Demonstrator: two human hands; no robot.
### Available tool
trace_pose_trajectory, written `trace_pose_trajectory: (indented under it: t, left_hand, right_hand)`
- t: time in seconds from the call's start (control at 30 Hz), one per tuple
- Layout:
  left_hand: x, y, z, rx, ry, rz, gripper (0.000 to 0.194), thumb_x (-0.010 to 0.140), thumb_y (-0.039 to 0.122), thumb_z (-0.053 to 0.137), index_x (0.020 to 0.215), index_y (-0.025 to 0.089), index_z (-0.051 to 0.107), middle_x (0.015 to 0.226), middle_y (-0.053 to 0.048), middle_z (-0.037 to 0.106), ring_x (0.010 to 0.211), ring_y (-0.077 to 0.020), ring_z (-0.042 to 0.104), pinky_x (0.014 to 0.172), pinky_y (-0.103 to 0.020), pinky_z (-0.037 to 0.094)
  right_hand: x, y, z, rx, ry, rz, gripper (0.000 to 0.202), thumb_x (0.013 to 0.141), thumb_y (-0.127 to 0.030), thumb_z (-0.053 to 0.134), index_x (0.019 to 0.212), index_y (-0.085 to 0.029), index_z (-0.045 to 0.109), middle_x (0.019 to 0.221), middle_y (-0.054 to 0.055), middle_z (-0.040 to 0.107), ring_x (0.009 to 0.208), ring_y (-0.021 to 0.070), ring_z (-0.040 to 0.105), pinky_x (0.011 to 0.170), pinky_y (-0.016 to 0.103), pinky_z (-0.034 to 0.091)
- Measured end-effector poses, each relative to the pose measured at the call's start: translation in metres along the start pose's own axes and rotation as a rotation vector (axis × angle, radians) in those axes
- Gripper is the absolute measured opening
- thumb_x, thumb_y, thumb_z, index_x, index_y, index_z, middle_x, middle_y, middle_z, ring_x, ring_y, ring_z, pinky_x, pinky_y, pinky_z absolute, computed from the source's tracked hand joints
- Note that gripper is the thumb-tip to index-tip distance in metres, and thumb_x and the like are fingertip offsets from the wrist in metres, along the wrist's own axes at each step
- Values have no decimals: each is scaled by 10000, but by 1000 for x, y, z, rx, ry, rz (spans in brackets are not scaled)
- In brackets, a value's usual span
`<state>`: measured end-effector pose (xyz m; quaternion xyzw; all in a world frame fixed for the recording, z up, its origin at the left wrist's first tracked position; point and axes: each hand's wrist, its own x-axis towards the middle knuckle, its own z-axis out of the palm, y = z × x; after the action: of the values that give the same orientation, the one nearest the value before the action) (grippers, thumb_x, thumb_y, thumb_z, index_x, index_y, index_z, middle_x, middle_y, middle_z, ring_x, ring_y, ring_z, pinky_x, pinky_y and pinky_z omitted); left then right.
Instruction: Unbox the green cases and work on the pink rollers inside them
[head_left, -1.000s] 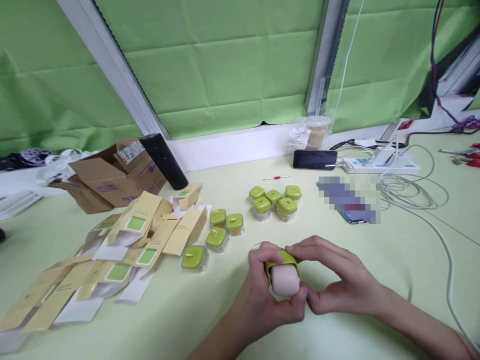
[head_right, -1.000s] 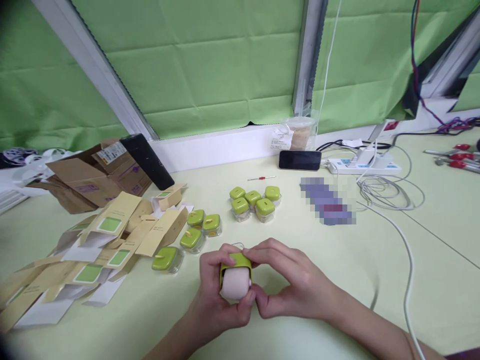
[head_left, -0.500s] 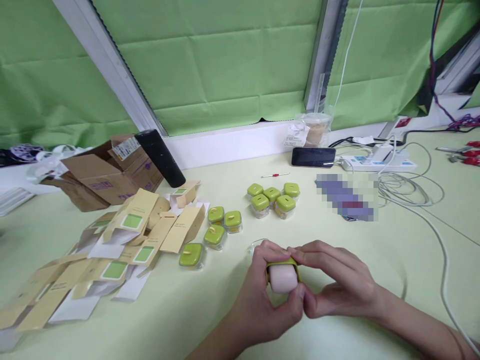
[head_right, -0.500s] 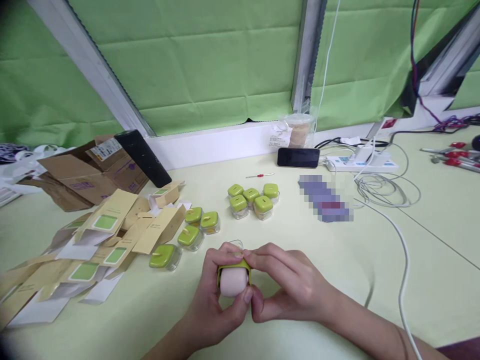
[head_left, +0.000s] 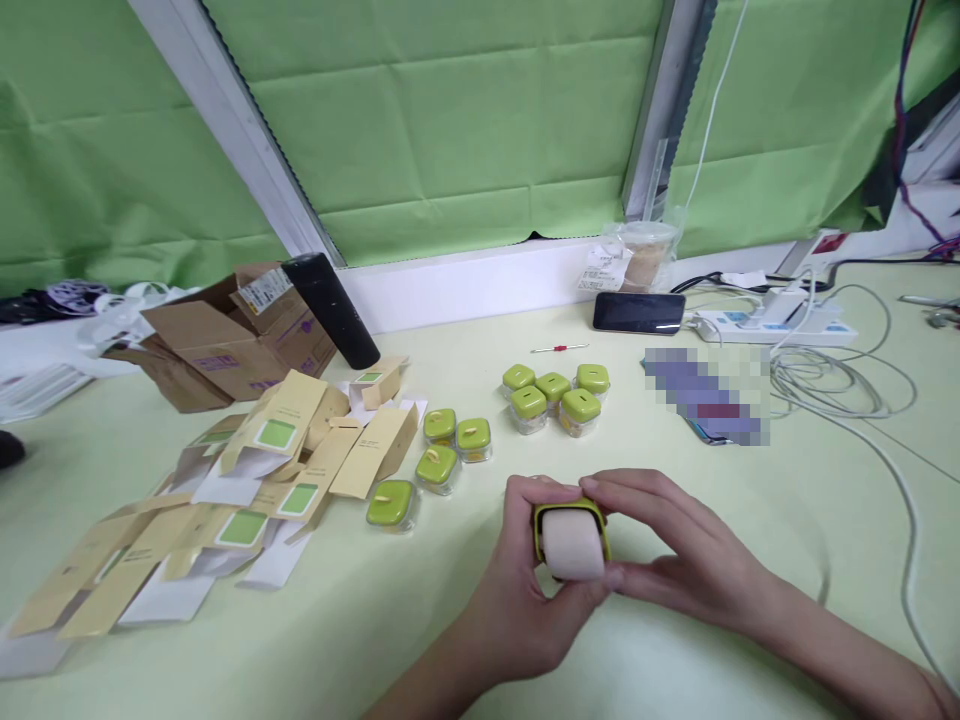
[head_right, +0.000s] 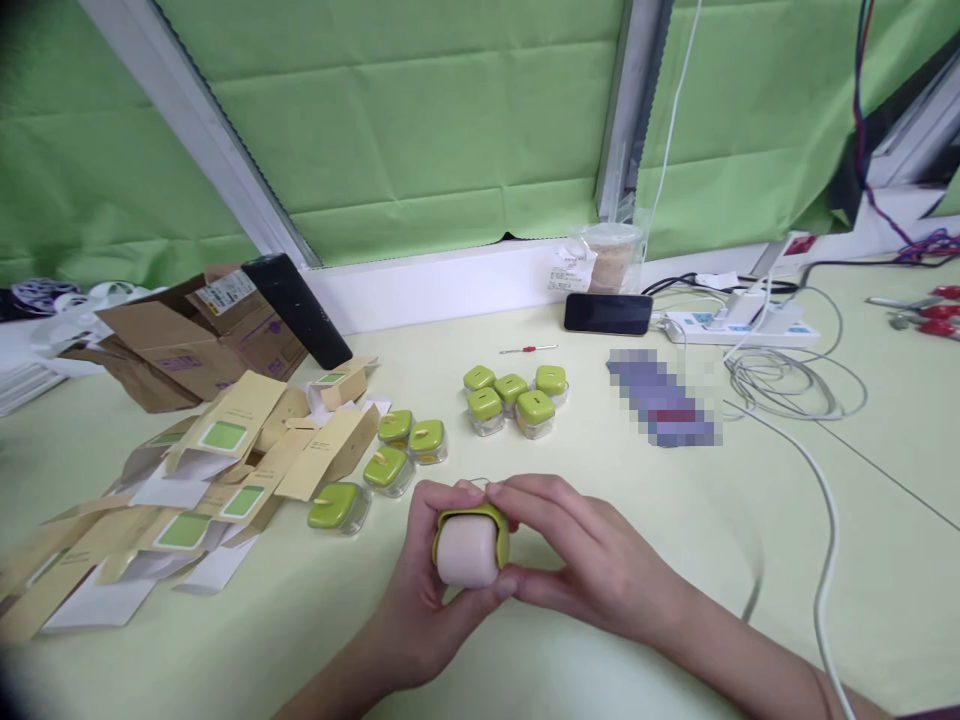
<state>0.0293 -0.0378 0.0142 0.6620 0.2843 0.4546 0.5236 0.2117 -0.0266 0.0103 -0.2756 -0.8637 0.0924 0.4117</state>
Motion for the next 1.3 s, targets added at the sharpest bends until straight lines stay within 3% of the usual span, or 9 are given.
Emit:
trace_pose_trajectory:
  t: [0.13,0.27,0.33,0.5,0.67,0.8,1.1,1.2,1.3]
  left_hand:
    - [0,5,0,-39,-31,-143,432,762,171,640,1050,259,329,995,-28,471,830,-130,498,692,-247,421]
    - [0,8,-1,-63,-67,-310,727,633,218,758,1142,275,241,930,-1,446,739,-115,452,604,-226,378]
    - [-1,8,-1,-65,-68,-305,747,611,250,777,1138,264,248,938,-4,429,751,-118,436,609,-233,368]
    - [-1,6,-3,-75,-81,-209,430,786,291,631,1074,227,317,884,6,419,729,-106,406,649,-259,353]
    - [-1,4,-2,-116,-54,-118,404,805,321,622,1079,227,341,1004,-35,458,837,-135,430,724,-277,368]
    - [0,2,-3,-113,-37,-157,430,769,313,668,1065,234,366,966,-21,477,815,-132,441,708,-273,365]
    - [9,2,-2,-381,-58,-316,473,741,331,706,1090,201,414,956,-36,525,779,-115,476,647,-243,383]
    - [12,3,-4,-421,-23,-332,547,733,372,706,1161,221,402,1000,-47,535,749,-116,488,607,-238,400]
    - [14,7,-12,-349,46,-297,528,790,422,628,1229,242,397,1056,-60,552,856,-159,535,725,-287,442]
  right_hand:
    - [1,-1,-1,13,-6,36,478,888,-341,546,1315,-203,382,1096,125,592,1014,204,602,828,286,548]
    - [2,-1,-1,49,-56,99,633,792,-389,651,1326,-204,367,1163,122,559,1078,235,564,878,314,524]
    - [2,-1,-1,50,-73,105,647,778,-369,669,1330,-217,367,1186,116,545,1099,235,552,887,314,516]
    - [3,-2,-2,0,-30,48,482,842,-300,604,1290,-236,439,1121,94,603,1017,202,605,833,292,525]
    - [3,-2,-3,-22,-1,-27,485,848,-298,616,1300,-227,455,1104,94,641,994,191,622,801,284,529]
    - [5,0,-3,0,4,-14,468,846,-311,622,1281,-223,474,1103,96,645,993,200,621,805,305,519]
    - [5,4,4,222,28,281,295,842,-302,620,1125,-284,539,916,30,632,817,180,611,699,299,509]
    - [5,6,6,261,51,339,329,834,-269,628,1147,-309,536,981,26,621,913,192,594,778,316,505]
    - [8,5,9,298,35,317,428,824,-233,635,1216,-327,491,1147,35,578,1095,213,533,931,364,464]
